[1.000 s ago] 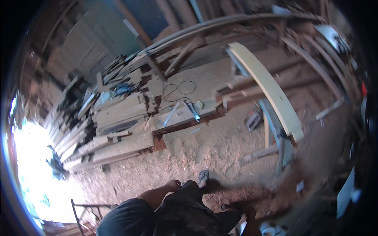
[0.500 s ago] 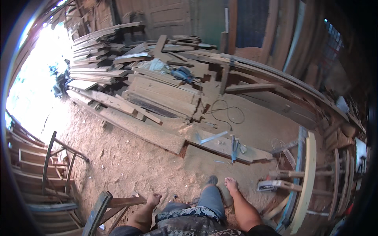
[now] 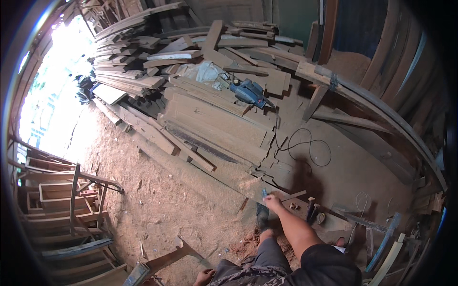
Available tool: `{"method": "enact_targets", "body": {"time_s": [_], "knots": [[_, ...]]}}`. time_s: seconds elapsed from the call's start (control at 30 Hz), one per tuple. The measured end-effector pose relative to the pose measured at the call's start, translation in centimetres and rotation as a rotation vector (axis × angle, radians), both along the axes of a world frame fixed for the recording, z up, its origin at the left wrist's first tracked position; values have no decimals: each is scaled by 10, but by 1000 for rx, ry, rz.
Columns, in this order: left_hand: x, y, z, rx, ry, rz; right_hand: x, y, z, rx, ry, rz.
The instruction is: The person uses a hand saw to cut a piece of wood on a workbench. They then pick up a white bucket and a brush, dip the brush into the bucket, and apply a white substance to the cut wood pieces.
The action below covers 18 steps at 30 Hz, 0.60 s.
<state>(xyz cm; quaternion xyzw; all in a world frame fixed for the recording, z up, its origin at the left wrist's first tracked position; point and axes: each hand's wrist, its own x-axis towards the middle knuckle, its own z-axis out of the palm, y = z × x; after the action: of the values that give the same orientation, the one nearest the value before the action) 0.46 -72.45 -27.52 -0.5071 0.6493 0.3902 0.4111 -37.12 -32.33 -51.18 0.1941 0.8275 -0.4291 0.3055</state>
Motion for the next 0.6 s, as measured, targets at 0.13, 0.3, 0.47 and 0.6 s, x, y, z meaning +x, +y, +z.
{"method": "enact_targets", "body": {"time_s": [0.13, 0.3, 0.47, 0.6], "knots": [[-121, 41, -1, 74, 189, 214, -116, -3, -29, -93, 272, -66], [-196, 76, -1, 128, 281, 370, -240, -25, -7, -206, 244, -135], [-202, 81, -6, 165, 146, 348, -322, -25, -51, -329, 553, -322], [-166, 78, -5, 101, -5, 362, -343, -46, -29, -82, 656, -139]]}}
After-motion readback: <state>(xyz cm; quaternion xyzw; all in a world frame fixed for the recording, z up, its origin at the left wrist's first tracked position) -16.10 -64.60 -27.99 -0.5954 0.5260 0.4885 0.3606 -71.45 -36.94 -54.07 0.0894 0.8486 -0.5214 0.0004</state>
